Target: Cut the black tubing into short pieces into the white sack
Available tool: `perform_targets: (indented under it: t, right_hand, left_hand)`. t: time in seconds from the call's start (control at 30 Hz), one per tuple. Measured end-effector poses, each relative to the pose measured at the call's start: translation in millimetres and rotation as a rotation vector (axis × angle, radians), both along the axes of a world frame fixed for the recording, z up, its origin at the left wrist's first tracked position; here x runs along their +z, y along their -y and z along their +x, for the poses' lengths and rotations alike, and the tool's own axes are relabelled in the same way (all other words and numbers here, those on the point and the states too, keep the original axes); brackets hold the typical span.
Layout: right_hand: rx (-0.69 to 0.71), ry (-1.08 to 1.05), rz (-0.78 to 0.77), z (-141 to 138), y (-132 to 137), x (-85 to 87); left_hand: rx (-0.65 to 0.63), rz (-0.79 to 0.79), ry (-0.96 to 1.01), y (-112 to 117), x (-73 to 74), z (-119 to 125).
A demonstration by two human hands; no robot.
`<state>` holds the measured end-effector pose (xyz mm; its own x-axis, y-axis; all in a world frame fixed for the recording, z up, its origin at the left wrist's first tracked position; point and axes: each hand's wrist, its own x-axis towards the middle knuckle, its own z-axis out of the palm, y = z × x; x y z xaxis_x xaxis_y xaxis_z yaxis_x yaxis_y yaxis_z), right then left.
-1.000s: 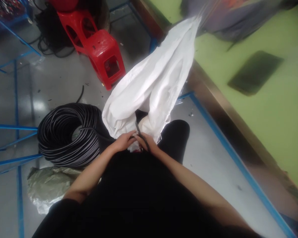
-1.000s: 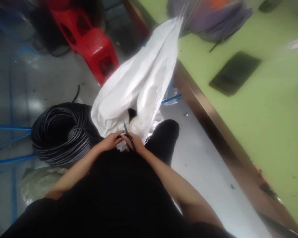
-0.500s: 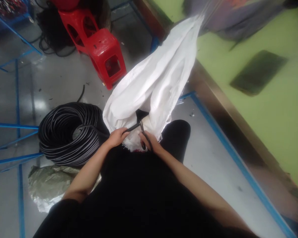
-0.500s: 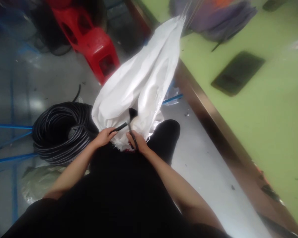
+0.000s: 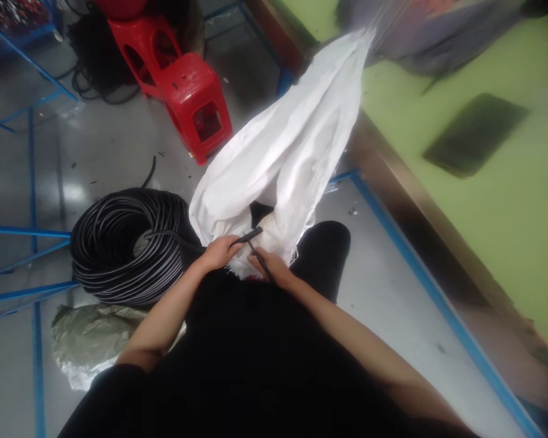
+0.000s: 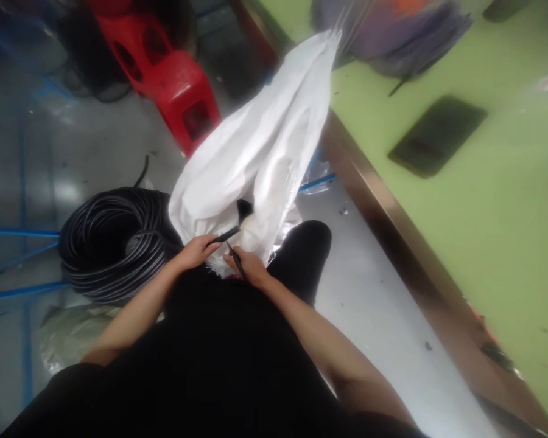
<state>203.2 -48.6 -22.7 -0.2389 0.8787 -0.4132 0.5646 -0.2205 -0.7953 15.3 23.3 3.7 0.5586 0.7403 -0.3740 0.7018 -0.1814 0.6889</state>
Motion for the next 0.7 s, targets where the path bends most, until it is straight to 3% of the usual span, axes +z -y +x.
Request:
perform_targets:
  t: [0.4,0.7]
  right_hand:
    - [-0.018,0.015,0.074,0.2,3.3,-4.1]
    - [-0.135,-0.058,0.004,3.8,1.4,7.6]
  left_hand:
    - [-0.008,-0.04,0.018,-2.5,-5.4,-3.2]
    - [0.08,0.074,-0.099,-17.4,-1.3,-30.0]
